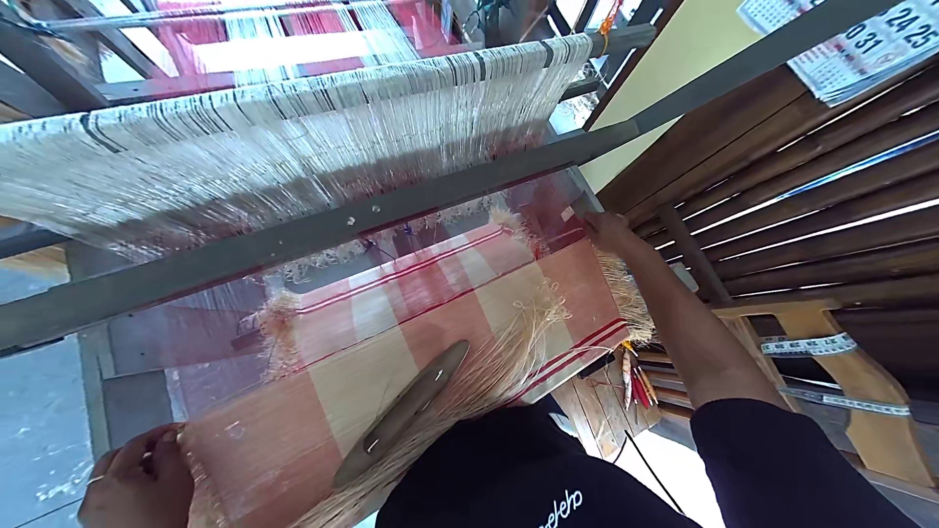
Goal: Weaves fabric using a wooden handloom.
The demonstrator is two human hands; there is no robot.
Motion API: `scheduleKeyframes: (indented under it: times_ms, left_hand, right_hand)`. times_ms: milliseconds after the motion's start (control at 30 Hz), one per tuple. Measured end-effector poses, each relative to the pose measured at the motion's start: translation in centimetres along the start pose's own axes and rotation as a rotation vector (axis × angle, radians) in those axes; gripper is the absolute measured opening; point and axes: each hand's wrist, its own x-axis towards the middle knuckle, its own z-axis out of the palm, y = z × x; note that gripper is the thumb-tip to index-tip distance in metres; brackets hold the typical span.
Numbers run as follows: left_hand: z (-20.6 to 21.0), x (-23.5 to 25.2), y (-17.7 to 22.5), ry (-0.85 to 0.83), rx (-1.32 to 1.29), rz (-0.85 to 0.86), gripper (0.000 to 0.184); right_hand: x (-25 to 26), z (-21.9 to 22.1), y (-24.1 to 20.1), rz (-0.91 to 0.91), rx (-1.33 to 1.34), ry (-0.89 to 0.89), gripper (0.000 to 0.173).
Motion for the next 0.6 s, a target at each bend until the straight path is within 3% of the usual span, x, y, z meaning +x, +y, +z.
scheduleKeyframes:
  times_ms: [100,267,400,467,500,600]
  left_hand:
    - [-0.1,-0.2,-1.4,-0.016,-0.006,-0.016,0.036]
    - [-0.5,-0.6,1.0,-0.065,-0.050,-0.081,0.035]
    - [-1.2,-1.1,3.0,-0.148,-0.056,-0.184,0.034]
    - [-2.2,-2.1,3.9,-0.069,0.008,-0.245,0.033]
    - [-2.4,-2.7,4.1,0.021,0.032,-0.238,0.036]
    - [-1.7,-6.0,6.1,0.232,0.025,-0.084,0.044]
  right_hand:
    - [-1.3,1.7,1.8,-0.060,0.006,0.071,0.025]
    - [-2.7,3.1,2.5,-0.099,0.079,0.164,0.022]
    - [-3.1,2.3,2.1,0.028,-0.048,0.048,0.025]
    - [-3.8,-0.9,-0.9,0.176,-0.079,-0.004,0.035]
    - [-4.2,-2.9,-3.0,0.158,-0.053,0.046,0.038]
    - [-6.8,-7.5,-11.7,-0.196,0.124,0.310,0.044]
